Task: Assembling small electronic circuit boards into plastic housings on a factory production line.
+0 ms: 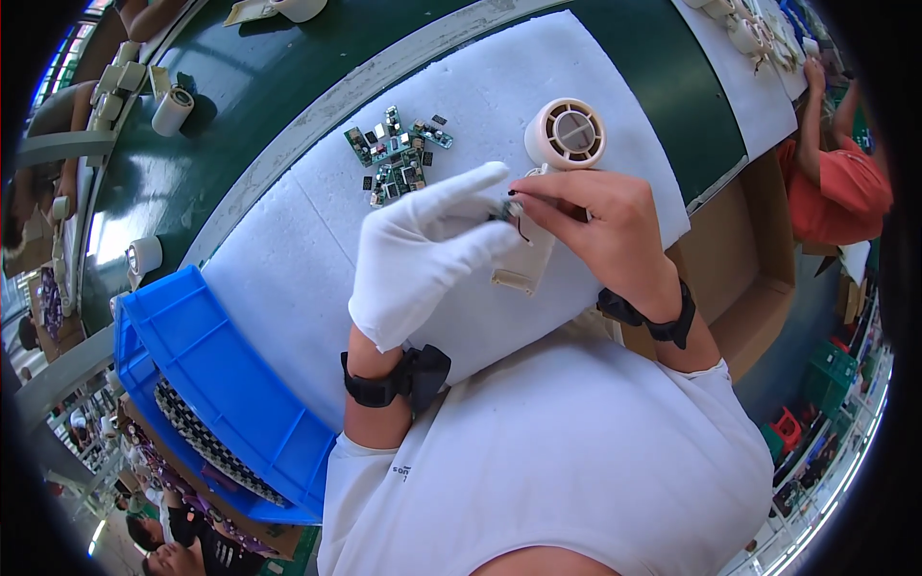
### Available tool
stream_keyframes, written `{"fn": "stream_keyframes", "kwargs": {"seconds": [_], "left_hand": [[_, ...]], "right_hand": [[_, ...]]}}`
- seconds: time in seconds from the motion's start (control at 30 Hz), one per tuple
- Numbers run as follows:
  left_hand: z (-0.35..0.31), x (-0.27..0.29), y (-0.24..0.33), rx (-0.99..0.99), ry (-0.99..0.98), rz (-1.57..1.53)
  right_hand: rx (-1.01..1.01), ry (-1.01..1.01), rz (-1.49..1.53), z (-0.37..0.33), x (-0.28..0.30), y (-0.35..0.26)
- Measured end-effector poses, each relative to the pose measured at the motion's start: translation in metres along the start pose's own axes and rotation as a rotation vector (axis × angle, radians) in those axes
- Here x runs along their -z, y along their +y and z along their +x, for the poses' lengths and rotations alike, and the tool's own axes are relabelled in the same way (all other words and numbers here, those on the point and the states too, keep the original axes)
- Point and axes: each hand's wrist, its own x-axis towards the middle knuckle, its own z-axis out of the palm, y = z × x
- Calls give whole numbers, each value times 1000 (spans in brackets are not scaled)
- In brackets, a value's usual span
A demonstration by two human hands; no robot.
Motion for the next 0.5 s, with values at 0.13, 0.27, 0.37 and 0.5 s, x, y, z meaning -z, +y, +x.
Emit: {"fn": "stream_keyframes", "kwargs": {"seconds": [0.13,0.27,0.37,0.5], "left_hand": [[3,3,-7,-64,137,39],[5,1,-8,-56,174,81],[6,-3,-8,-49,174,91],[4,-7,-7,-44,158,64]], "right_hand": [[-22,-38,35,1,1,-1],[-134,-76,39,0,2,-4],[-213,-63,75,0,3,-8],[-266,-24,132,-2,1,-9]]}}
